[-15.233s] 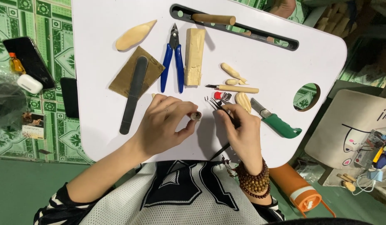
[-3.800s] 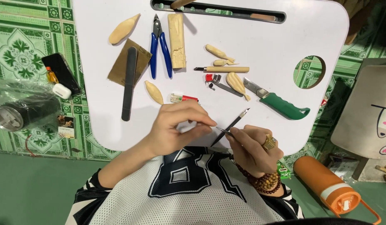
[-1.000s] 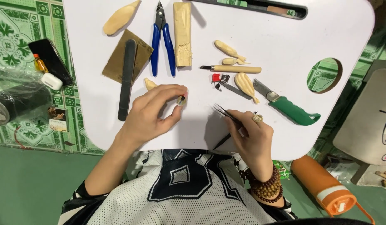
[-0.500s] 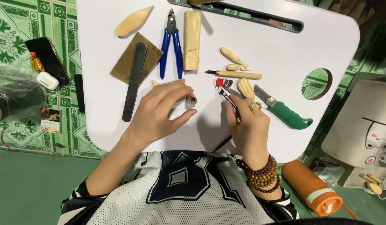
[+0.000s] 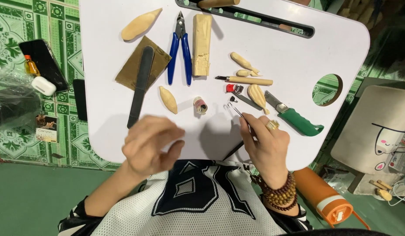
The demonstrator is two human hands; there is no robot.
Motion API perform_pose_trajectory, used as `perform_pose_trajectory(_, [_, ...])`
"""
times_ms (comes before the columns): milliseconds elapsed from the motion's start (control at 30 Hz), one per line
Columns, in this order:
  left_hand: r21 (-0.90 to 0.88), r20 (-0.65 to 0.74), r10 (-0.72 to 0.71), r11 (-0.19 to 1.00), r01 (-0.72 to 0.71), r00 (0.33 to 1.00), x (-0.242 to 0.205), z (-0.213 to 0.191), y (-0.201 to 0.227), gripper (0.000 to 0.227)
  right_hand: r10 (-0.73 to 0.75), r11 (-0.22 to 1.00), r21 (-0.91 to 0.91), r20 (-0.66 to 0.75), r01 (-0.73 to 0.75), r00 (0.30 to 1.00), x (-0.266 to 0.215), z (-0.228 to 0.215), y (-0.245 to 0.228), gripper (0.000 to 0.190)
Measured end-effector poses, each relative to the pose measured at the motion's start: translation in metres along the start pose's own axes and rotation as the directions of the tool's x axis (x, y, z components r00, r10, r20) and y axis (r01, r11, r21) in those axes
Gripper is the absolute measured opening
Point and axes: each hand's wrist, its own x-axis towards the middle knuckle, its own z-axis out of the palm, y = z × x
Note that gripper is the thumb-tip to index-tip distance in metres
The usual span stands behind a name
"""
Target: Repairing a small red lighter by disassembling it and manipulating internal components using various hand tools.
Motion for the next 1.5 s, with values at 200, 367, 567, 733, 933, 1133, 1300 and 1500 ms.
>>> perform_pose_trajectory(200, [-0.129,0.197,-0.222,0.960,0.250,0.955,0.049,0.017,0.043,0.029,-0.205,0.965,0.151,-0.073,0.214,0.976,-0.007,-0.032,-0.001,0.015])
perform_pose_trajectory(367, [-0.235,0.513,-0.417,0.773,0.589,0.751,0.066,0.020,0.056,0.044,-0.174,0.965,0.196,-0.007,0.172,0.985,-0.017,-0.046,-0.012,0.018])
perform_pose_trajectory(567, [-0.309,0.452,-0.495,0.693,0.651,0.742,0.071,0.028,0.067,0.022,-0.068,0.979,0.191,-0.012,0.069,0.998,-0.025,-0.044,-0.014,0.020])
perform_pose_trajectory(733, [-0.376,0.327,-0.566,0.657,0.653,0.757,0.063,0.038,0.069,0.023,0.113,0.912,0.404,-0.089,-0.068,0.990,-0.031,-0.027,-0.014,0.022])
perform_pose_trajectory(933, [-0.396,0.311,-0.541,0.674,0.624,0.782,0.068,0.040,0.074,0.023,0.320,0.792,0.561,-0.041,-0.243,0.947,-0.042,-0.014,-0.016,0.022])
perform_pose_trajectory(1133, [-0.371,0.277,-0.515,0.722,0.585,0.811,0.068,0.039,0.075,0.022,0.343,0.719,0.652,-0.031,-0.241,0.939,-0.042,-0.007,-0.017,0.018])
perform_pose_trajectory(1300, [-0.439,0.158,-0.482,0.748,0.499,0.862,0.061,0.047,0.067,0.024,0.229,0.700,0.712,-0.147,-0.057,0.962,-0.030,-0.001,-0.011,0.008])
perform_pose_trajectory(1500, [-0.453,0.158,-0.477,0.743,0.493,0.865,0.063,0.045,0.066,0.022,0.232,0.696,0.716,-0.146,-0.059,0.962,-0.029,0.001,-0.011,0.009])
